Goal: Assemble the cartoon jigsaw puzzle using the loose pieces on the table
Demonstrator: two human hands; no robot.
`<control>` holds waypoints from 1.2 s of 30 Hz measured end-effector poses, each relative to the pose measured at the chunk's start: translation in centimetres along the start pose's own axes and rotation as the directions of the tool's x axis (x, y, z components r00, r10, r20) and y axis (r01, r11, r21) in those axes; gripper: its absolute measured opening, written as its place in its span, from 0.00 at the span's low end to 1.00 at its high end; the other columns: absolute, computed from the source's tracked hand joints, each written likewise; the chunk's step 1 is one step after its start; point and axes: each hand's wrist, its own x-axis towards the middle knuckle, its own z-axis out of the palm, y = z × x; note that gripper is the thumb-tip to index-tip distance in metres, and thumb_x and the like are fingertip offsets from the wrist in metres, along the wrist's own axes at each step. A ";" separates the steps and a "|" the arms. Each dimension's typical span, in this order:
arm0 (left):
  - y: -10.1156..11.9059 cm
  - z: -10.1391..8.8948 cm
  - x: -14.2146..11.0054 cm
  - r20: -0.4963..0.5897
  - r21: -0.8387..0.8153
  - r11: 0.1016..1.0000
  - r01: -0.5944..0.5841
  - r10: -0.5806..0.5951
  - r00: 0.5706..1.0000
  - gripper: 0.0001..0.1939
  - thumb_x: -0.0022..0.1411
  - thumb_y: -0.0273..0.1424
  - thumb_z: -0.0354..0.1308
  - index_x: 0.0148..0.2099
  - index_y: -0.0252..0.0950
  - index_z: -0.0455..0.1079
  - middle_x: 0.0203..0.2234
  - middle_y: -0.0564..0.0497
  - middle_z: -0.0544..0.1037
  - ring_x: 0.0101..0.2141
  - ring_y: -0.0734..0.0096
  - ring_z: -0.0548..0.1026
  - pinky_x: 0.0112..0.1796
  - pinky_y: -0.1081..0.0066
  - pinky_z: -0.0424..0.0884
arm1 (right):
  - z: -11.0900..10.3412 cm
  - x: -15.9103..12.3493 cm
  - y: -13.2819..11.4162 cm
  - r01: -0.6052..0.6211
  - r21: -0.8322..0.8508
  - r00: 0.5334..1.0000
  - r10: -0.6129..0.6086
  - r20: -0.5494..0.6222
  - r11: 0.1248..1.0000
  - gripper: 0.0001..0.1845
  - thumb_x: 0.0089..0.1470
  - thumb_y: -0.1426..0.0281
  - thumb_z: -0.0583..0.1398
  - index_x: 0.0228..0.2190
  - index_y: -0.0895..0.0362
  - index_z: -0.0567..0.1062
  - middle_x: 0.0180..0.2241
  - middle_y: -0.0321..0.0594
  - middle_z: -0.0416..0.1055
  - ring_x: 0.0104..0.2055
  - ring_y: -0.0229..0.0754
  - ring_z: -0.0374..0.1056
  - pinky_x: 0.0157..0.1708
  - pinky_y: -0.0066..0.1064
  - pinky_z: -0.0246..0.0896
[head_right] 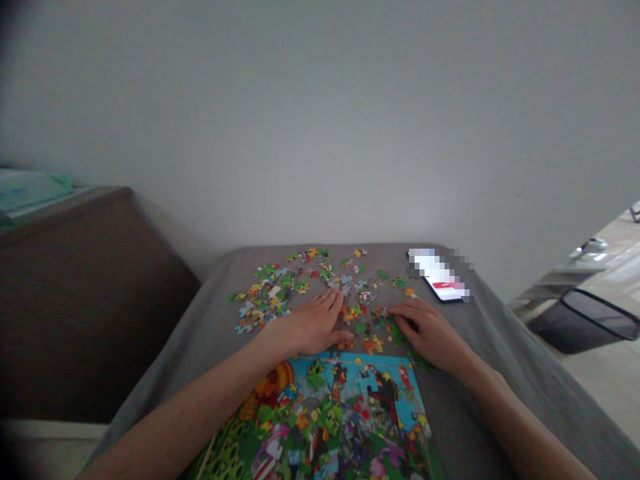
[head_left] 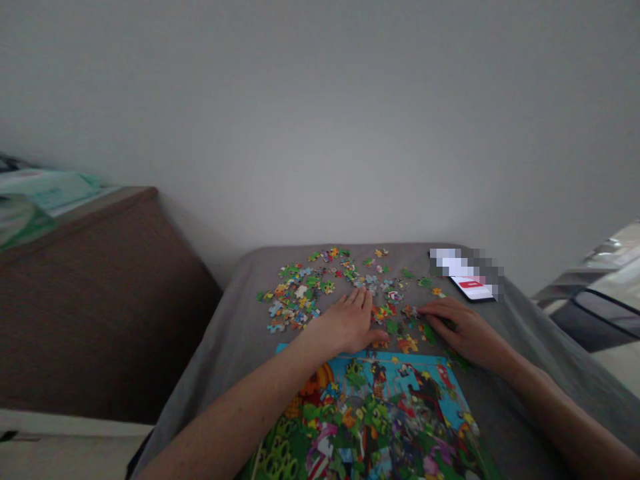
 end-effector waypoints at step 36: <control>-18.1 -1.5 -4.0 -0.187 -0.203 0.765 0.611 -0.643 0.743 0.55 0.52 0.66 0.54 0.74 0.45 0.44 0.72 0.44 0.41 0.70 0.41 0.41 0.64 0.39 0.41 | -0.1 -0.9 1.6 -0.007 -0.048 0.998 0.010 0.060 0.999 0.17 0.62 0.61 0.53 0.42 0.51 0.80 0.42 0.45 0.80 0.45 0.54 0.76 0.46 0.50 0.74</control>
